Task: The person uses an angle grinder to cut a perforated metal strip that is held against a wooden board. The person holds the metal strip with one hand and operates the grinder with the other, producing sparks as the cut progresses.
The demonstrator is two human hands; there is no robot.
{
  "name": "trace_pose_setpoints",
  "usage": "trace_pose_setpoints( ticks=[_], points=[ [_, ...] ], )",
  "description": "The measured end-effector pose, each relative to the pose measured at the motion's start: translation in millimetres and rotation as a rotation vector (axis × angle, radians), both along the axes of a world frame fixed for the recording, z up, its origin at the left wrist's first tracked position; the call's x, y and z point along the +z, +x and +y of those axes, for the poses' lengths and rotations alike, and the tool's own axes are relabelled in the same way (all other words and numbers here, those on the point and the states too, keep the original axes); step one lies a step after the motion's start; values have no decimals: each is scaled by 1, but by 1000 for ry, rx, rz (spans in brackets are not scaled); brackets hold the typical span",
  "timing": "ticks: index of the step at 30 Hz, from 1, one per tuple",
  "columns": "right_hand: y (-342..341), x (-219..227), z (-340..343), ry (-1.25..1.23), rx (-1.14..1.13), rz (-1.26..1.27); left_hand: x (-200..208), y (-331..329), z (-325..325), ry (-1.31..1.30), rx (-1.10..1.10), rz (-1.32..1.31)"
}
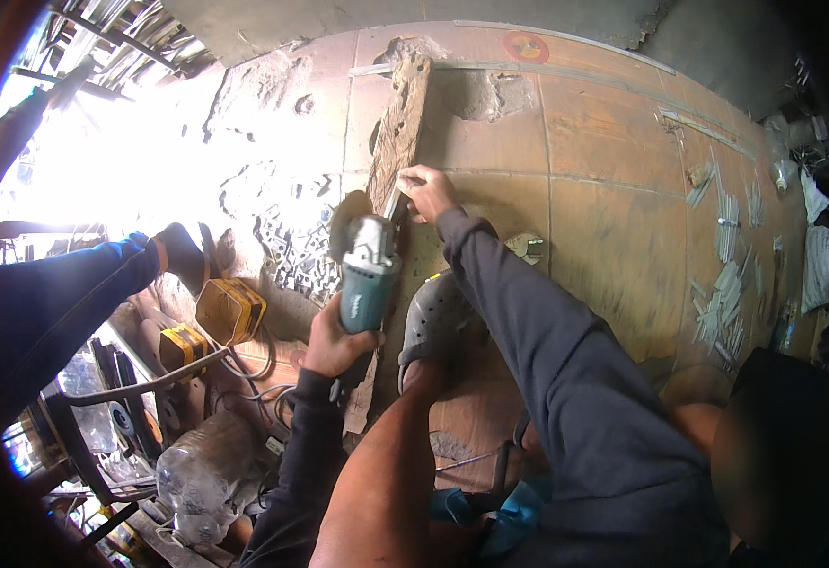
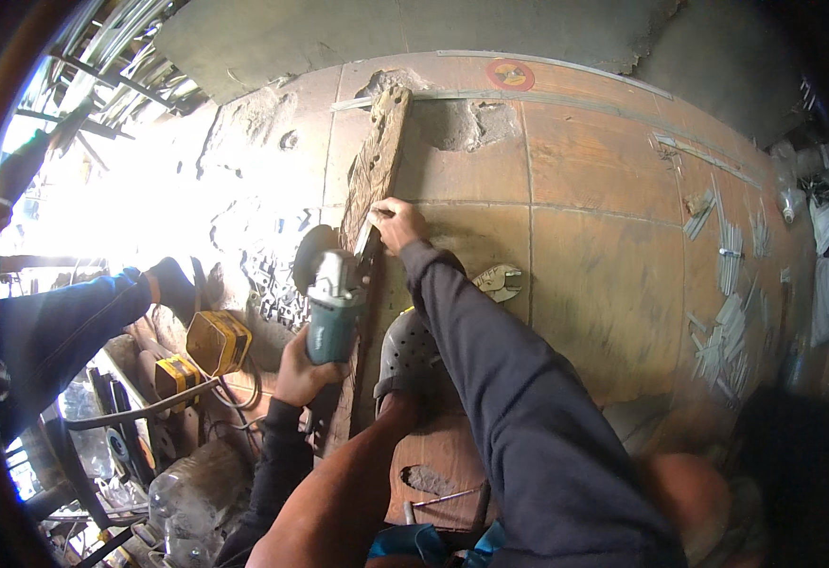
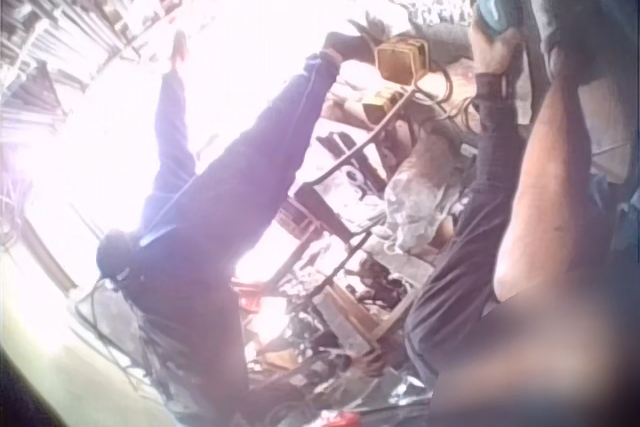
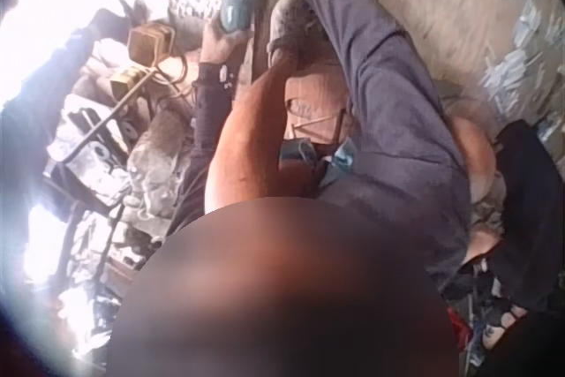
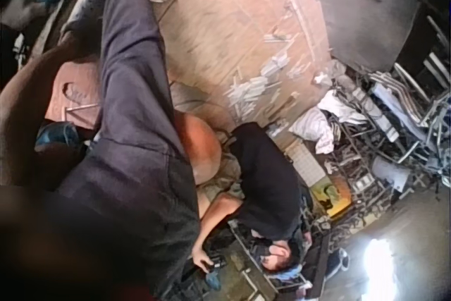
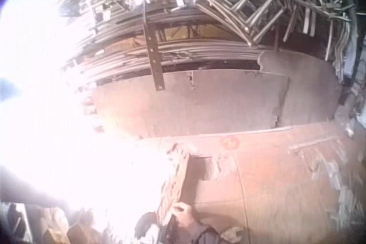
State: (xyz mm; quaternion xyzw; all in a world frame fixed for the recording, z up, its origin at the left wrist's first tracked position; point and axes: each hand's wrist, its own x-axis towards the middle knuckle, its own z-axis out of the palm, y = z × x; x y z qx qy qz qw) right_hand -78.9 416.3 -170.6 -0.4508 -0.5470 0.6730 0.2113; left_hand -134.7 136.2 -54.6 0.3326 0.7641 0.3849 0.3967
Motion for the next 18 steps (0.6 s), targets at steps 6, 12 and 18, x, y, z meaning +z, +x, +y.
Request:
trace_pose_setpoints(
  ticks=[6, 12, 18],
  points=[
    [68, 1, -42, -144, -299, 75, 42, -10, -43, 69, 240, -136],
    [112, 11, -112, -30, -112, 72, 45, -8, -72, 124, 359, -167],
    [79, 23, -80, 96, -132, -68, 38, 1, -83, 100, 425, -207]
  ],
)
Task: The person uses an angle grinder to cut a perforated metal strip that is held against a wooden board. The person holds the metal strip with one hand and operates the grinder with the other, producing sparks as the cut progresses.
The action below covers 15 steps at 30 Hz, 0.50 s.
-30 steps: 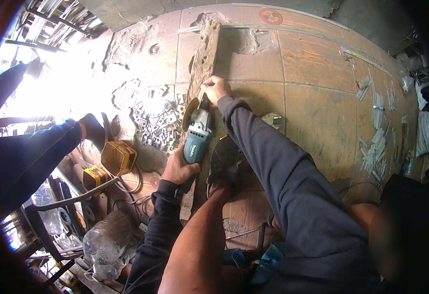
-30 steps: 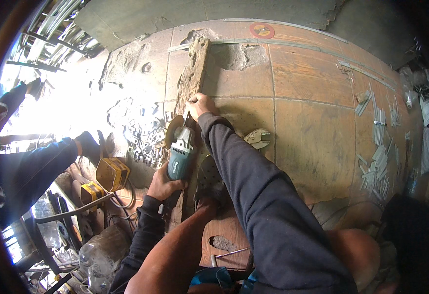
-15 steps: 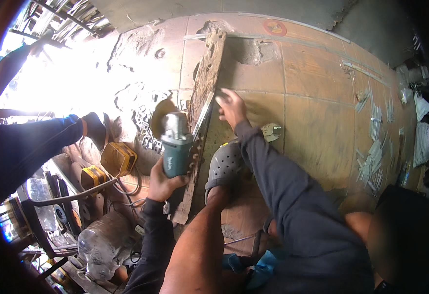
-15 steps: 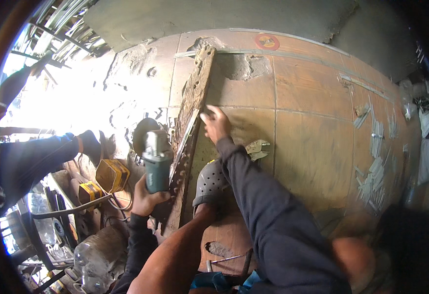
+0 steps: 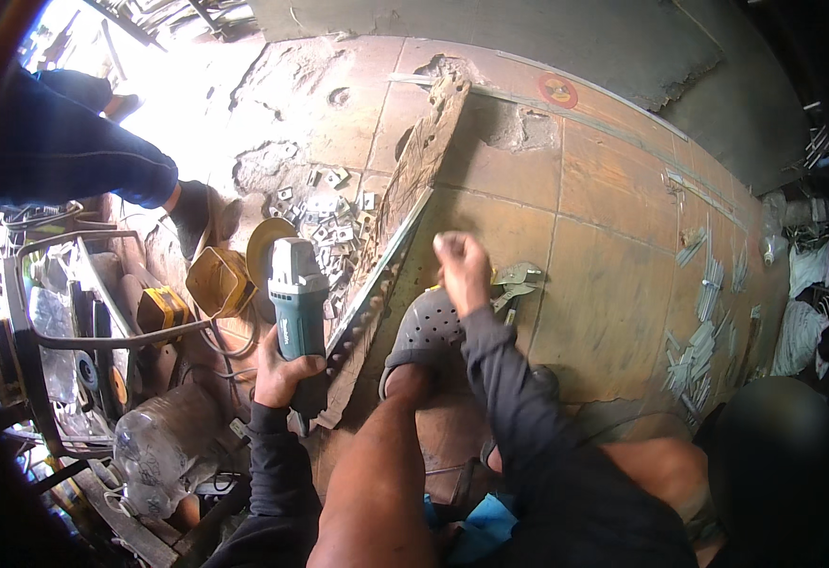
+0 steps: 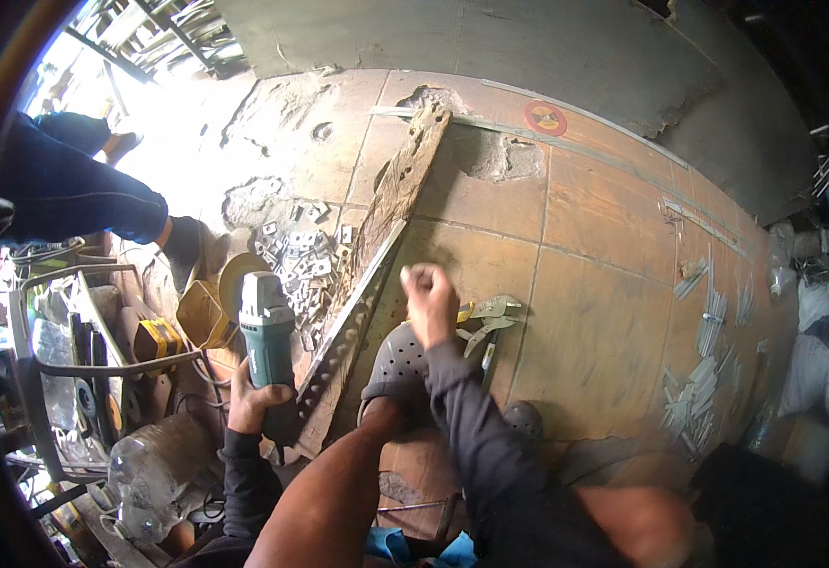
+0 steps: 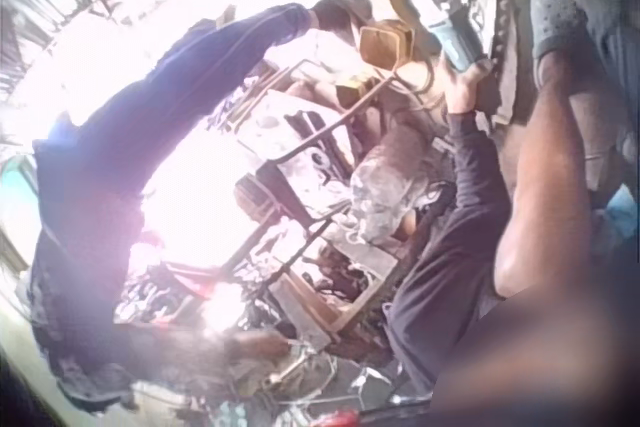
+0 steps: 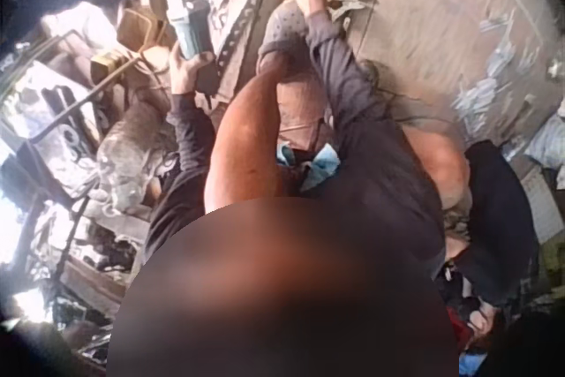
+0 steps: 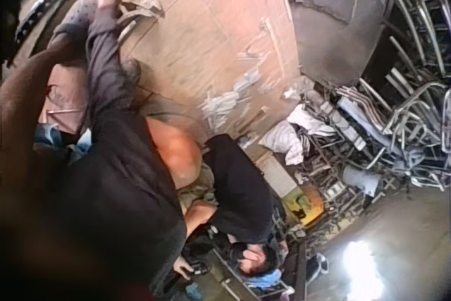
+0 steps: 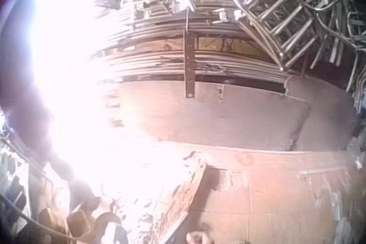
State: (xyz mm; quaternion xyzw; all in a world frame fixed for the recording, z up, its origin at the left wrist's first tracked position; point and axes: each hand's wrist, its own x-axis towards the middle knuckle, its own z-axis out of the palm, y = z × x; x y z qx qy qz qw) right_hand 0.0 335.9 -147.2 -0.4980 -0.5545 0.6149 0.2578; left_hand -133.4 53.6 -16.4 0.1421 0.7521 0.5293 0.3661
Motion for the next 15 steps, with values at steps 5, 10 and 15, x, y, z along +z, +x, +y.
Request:
trace_pose_setpoints(
  ticks=[5, 10, 15],
  points=[
    [-65, 14, 102, 96, 197, -326, 3, 14, 0, 39, 69, -56],
    [-102, 9, 129, -93, 392, -480, -1, 11, -9, -3, 80, -20],
    [-90, -4, 151, -63, 710, -157, -6, 4, -21, 17, 86, -88]
  ],
)
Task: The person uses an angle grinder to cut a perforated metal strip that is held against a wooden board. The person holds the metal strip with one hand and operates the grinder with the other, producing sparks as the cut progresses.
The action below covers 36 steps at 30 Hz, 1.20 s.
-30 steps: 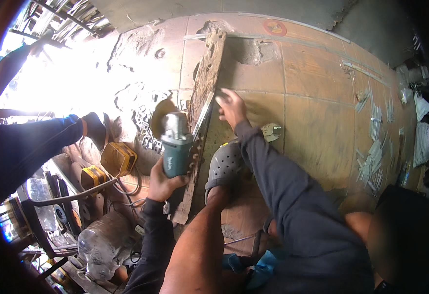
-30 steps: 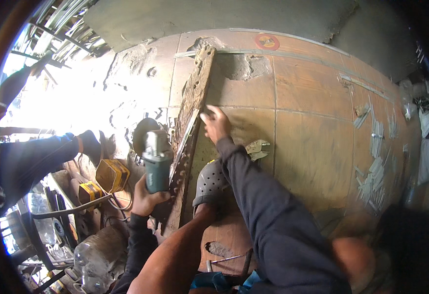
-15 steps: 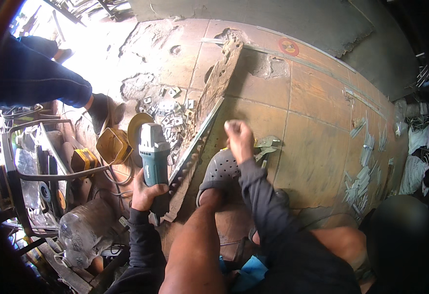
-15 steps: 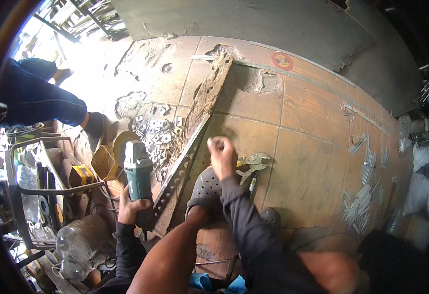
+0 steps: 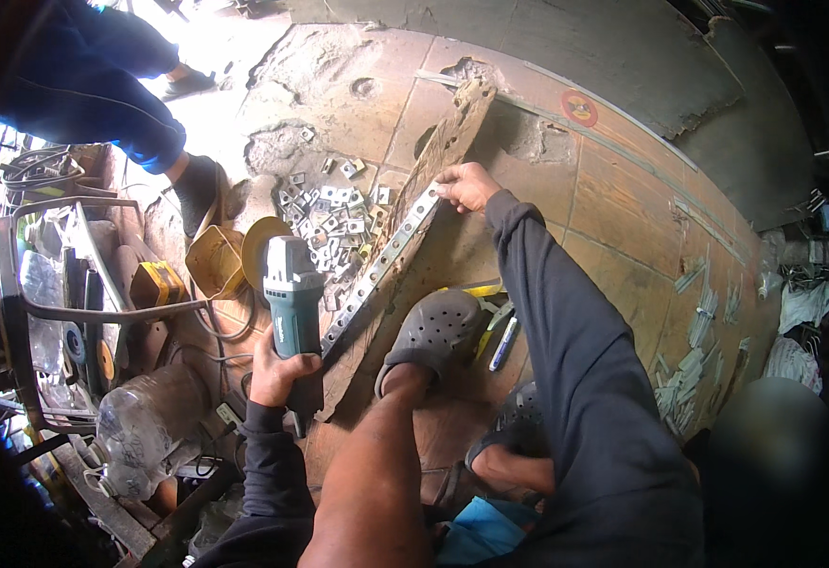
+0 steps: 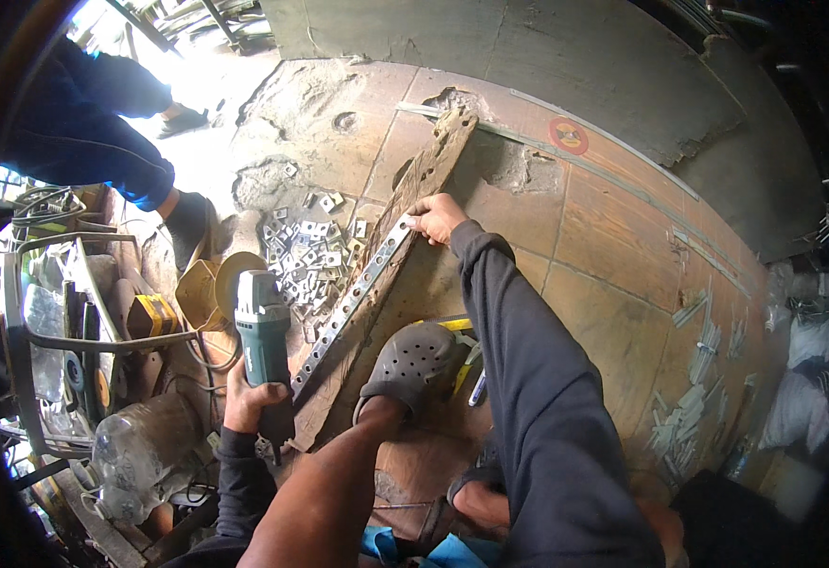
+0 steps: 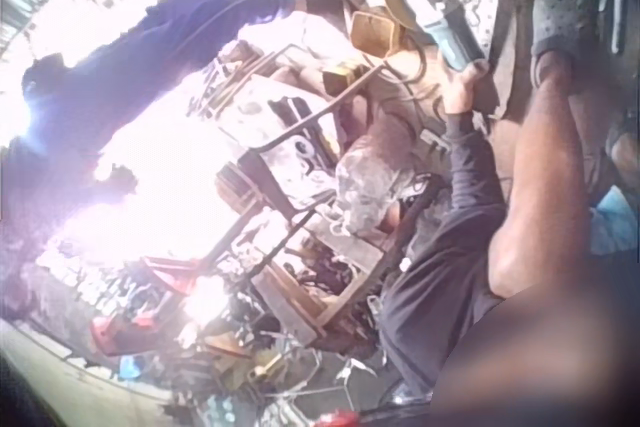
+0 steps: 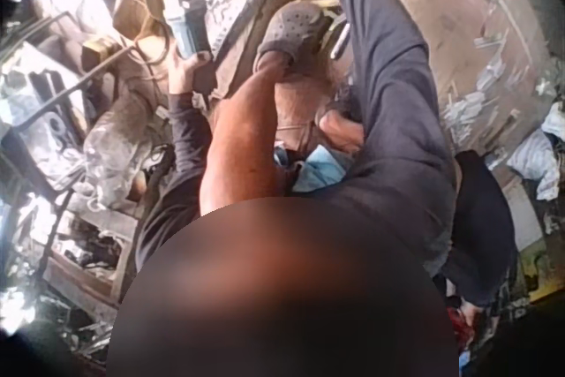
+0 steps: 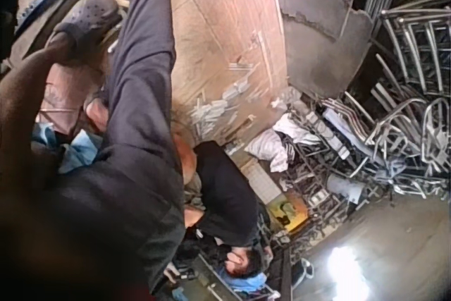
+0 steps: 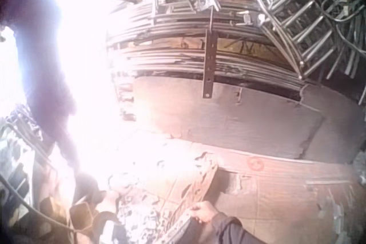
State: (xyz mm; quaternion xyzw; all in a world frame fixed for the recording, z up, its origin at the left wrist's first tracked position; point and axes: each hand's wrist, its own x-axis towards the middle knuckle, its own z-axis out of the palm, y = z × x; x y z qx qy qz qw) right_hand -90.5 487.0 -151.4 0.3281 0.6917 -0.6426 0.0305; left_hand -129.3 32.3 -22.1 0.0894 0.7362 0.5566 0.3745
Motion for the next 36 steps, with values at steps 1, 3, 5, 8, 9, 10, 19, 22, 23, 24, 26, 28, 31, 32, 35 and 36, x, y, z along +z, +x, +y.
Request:
trace_pose_setpoints(
  ticks=[1, 3, 5, 8, 9, 10, 19, 22, 23, 24, 26, 28, 31, 32, 35, 36],
  points=[
    [0, -3, 4, 41, 71, 44, 0, 0, -1, 10, -5, 4],
    [-1, -9, 5, 88, 149, 207, 2, 1, 0, 19, -17, 16],
    [-2, -12, 4, 156, 197, 276, 3, 3, 1, 17, -28, 42],
    [0, -8, 2, 353, 235, 221, 4, 8, 2, -16, -30, 78],
    [1, -6, 2, 456, 268, 240, 2, 9, 4, -51, -39, 57],
    [3, -3, 3, 559, 300, 258, 2, 9, 4, -36, -56, 47],
    [23, -4, 2, 540, 252, 272, -14, 19, 15, -141, -326, 106],
    [21, -12, 1, 507, 212, 302, -20, 25, 24, -220, -401, 276],
    [20, -15, 1, 499, 212, 309, -22, 25, 29, -236, -442, 344],
    [19, -19, 1, 501, 209, 303, -24, 26, 34, -282, -486, 402],
    [17, -26, 1, 490, 185, 277, -24, 26, 43, -264, -526, 425],
    [17, -33, 1, 519, 169, 348, -24, 25, 51, -286, -550, 460],
    [17, -41, -2, 454, 113, 393, -20, 23, 59, -314, -581, 453],
    [17, -42, -3, 418, 91, 411, -19, 22, 61, -320, -586, 471],
    [18, -44, -4, 470, 88, 375, -18, 21, 66, -332, -604, 505],
    [19, -44, -5, 506, 91, 375, -18, 20, 67, -330, -607, 510]
  ],
)
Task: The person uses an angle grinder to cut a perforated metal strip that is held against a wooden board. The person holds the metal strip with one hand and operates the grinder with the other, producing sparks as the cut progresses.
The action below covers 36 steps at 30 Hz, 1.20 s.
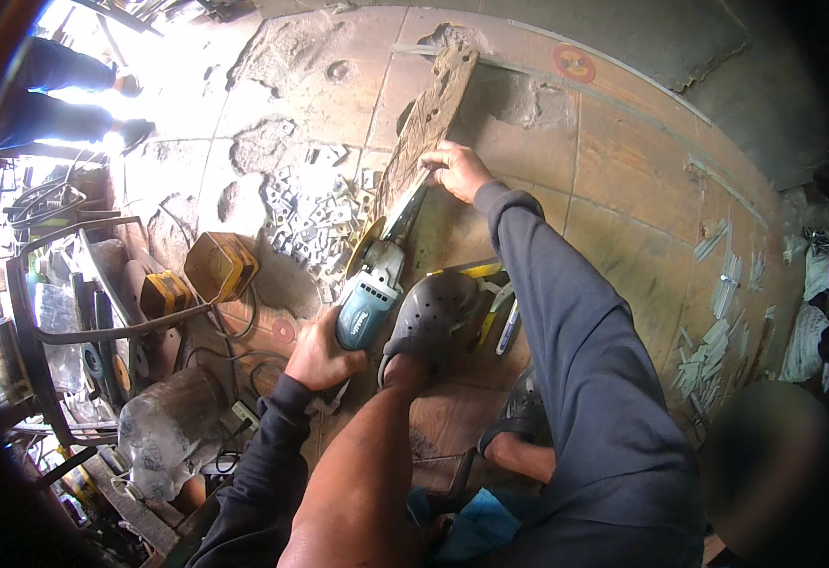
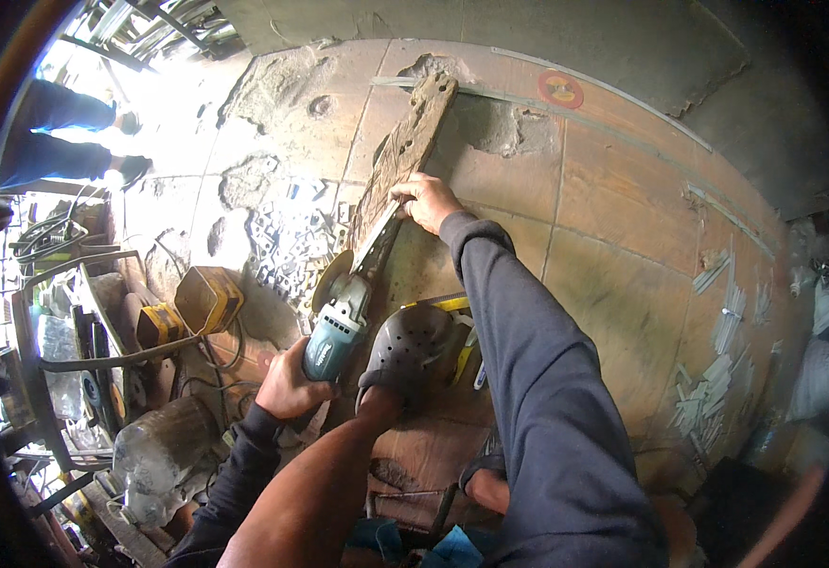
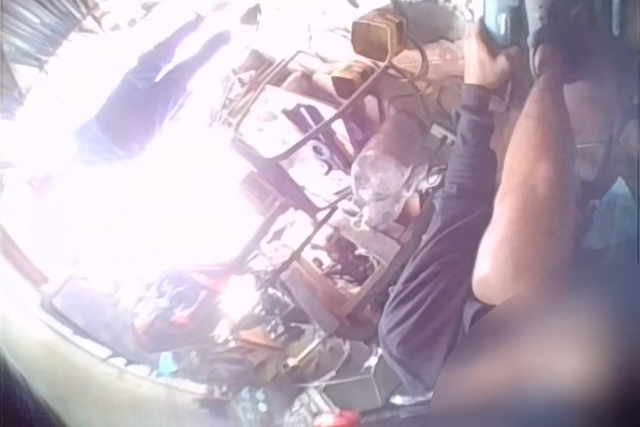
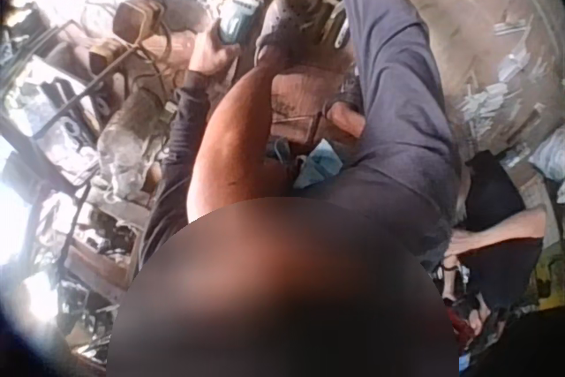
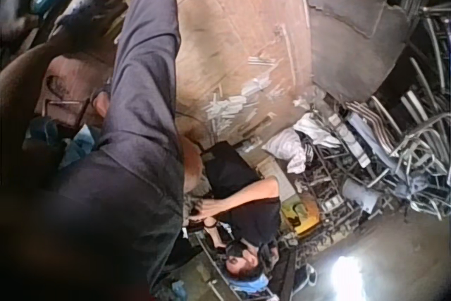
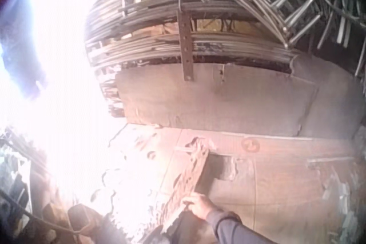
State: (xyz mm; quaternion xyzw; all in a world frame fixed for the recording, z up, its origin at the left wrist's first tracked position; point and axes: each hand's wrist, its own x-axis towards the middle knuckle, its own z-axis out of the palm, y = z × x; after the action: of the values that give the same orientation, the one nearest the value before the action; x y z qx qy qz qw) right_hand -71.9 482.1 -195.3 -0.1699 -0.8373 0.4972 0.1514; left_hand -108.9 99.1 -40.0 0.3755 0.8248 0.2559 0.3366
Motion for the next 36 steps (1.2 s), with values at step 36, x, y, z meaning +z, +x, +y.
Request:
trace_pose_setpoints(
  ticks=[36],
  points=[
    [-13, -44, 4, -164, -32, 77, -28, -17, 0, -71, 7, -97]
  ],
)
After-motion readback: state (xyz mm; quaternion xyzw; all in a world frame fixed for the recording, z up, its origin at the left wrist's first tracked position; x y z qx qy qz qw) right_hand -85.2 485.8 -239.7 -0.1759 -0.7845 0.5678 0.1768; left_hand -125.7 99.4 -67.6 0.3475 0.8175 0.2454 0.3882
